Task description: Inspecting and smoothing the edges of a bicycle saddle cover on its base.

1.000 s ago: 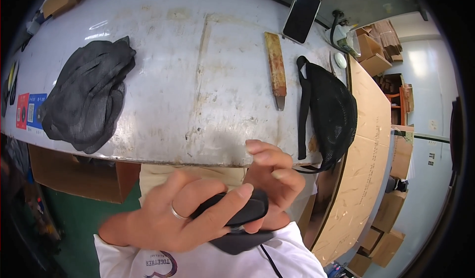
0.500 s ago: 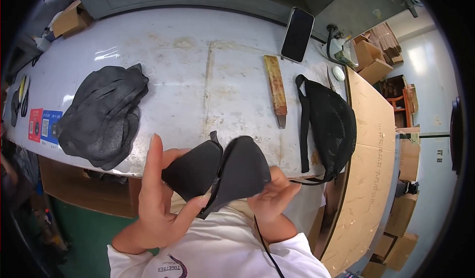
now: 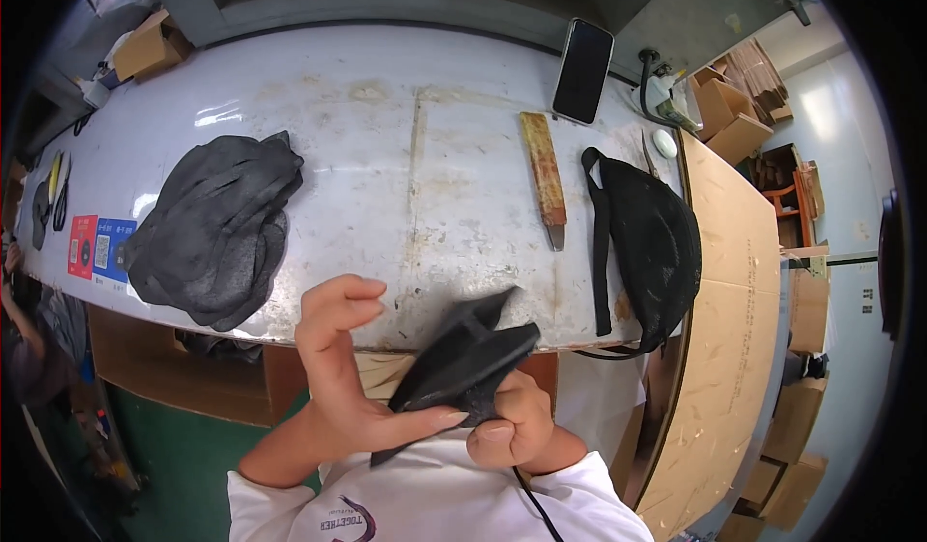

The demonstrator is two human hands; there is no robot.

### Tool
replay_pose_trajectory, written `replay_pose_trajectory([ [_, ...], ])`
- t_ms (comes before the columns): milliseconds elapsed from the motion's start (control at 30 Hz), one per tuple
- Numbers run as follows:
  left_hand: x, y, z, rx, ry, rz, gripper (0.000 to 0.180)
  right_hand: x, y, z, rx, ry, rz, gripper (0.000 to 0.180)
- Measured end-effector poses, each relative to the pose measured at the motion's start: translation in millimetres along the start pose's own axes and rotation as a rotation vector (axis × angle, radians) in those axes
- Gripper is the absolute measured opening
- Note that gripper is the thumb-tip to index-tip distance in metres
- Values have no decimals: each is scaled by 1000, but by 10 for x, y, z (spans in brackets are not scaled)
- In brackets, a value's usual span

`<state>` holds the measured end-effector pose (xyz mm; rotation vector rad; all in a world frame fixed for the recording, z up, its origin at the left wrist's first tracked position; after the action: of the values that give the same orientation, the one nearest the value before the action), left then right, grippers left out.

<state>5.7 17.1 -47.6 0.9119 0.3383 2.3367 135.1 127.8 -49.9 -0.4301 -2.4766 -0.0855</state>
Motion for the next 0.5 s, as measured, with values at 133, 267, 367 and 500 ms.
replay_pose_trajectory([
  [133, 54, -23, 205, 141, -174, -219, 40, 132, 12, -5, -51, -12, -102, 17],
  [267, 40, 391, 165, 177, -61, 215, 23, -176, 217, 284, 405, -256, 477, 30],
  [367, -118, 335, 57, -64, 79, 294, 26, -229, 126, 338, 627, -270, 542, 29],
  [500, 49, 414, 217, 93, -29, 247, 24, -70, 213, 321, 474, -230, 396, 35],
])
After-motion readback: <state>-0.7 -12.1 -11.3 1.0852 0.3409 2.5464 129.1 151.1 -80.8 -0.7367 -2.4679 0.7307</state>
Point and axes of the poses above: each hand's wrist, its own x-axis towards the middle knuckle, its own y-axis out of the back of the hand, z = x × y, the point moved 7 cm from there along x, towards the middle knuckle, and after that the axes turned 15 degrees about x, right-handed, at the moved point
